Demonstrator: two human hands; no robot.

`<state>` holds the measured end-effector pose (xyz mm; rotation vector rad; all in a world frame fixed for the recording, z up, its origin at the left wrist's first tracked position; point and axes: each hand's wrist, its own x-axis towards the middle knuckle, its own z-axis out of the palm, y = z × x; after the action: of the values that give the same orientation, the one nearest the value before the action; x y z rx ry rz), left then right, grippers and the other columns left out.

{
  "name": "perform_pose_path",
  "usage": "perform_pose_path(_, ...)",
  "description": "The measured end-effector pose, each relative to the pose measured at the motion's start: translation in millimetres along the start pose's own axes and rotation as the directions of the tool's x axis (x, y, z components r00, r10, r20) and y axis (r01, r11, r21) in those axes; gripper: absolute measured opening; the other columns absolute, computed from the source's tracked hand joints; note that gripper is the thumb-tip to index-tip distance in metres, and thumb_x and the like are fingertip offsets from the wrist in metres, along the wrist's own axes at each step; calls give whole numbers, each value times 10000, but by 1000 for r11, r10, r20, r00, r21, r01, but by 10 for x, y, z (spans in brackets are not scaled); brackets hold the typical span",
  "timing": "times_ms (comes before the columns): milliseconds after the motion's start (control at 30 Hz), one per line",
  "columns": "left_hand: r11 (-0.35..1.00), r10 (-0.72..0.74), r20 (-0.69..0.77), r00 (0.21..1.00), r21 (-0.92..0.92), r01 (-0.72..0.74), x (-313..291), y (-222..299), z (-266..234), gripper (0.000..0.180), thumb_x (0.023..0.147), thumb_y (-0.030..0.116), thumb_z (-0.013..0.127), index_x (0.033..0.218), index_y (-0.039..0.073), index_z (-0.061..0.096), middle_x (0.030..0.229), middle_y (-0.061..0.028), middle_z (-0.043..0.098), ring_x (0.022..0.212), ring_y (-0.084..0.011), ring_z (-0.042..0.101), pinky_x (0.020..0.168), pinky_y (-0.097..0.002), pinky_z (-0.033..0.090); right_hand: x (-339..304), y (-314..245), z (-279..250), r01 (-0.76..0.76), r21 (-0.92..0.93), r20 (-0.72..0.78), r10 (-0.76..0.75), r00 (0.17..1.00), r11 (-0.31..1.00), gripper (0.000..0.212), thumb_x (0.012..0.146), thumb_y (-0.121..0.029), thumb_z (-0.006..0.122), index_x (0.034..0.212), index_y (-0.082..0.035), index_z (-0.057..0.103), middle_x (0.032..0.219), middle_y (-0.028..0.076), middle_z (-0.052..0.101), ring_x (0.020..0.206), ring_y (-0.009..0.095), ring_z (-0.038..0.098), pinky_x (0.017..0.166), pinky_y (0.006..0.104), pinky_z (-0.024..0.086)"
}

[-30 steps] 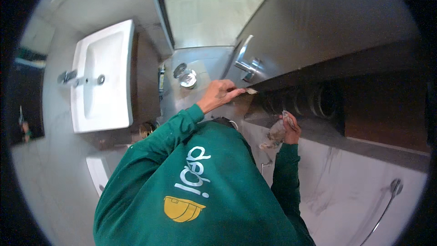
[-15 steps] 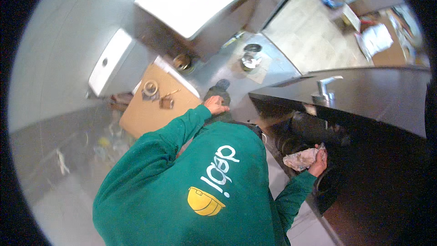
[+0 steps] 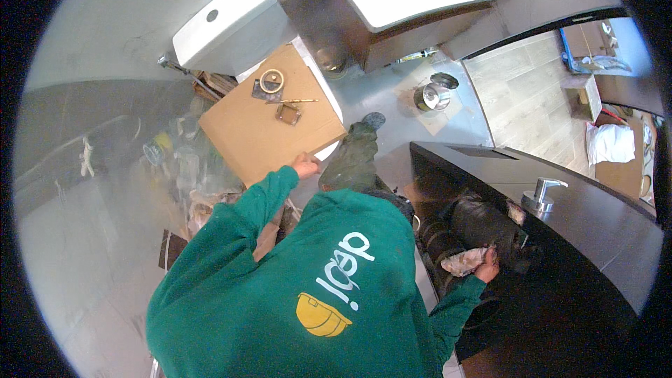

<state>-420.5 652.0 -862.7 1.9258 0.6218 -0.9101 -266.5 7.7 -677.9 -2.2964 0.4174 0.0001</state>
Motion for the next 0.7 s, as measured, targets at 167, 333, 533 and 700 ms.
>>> perform_pose_path(167, 661, -516, -87, 852, -674, 331, 436, -1102, -313, 327, 912, 344, 542, 1091, 120, 700, 975, -81, 720, 929, -251, 680, 807, -448, 528, -111, 425, -145, 14, -584, 116, 66, 991, 812, 406, 890, -255, 710, 1131, 72, 687, 1149, 117, 707, 1000, 227, 652, 858, 360, 505)
perform_pose_path(333, 910, -259, -416, 871, 196, 364, 791, -1969, -1088, 369, 899, 383, 498, 1063, 122, 701, 947, -101, 727, 936, -279, 681, 817, -458, 526, -198, 898, -185, 132, -349, 167, -77, 983, 928, 379, 914, -275, 680, 1134, 33, 701, 1131, 114, 712, 1002, 210, 650, 858, 361, 505)
perform_pose_path(533, 870, -296, -797, 526, 2, 492, 1467, -2400, -1791, 367, 775, 311, 634, 1000, 30, 701, 979, -215, 708, 1003, -366, 659, 890, -446, 515, -133, 1234, -331, -61, -360, 194, 138, 971, 931, 374, 914, -279, 678, 1120, 33, 705, 1116, 111, 714, 989, 207, 653, 850, 358, 508)
perform_pose_path(700, 792, -610, -737, 291, -551, 264, 1519, -2094, -1938, 418, 663, 275, 780, 860, -82, 688, 945, -267, 702, 935, -377, 667, 831, -401, 522, -132, 1443, -326, -108, -442, 209, 220, 953, 891, 370, 915, -282, 676, 1108, 33, 708, 1102, 108, 716, 979, 204, 655, 842, 356, 510)
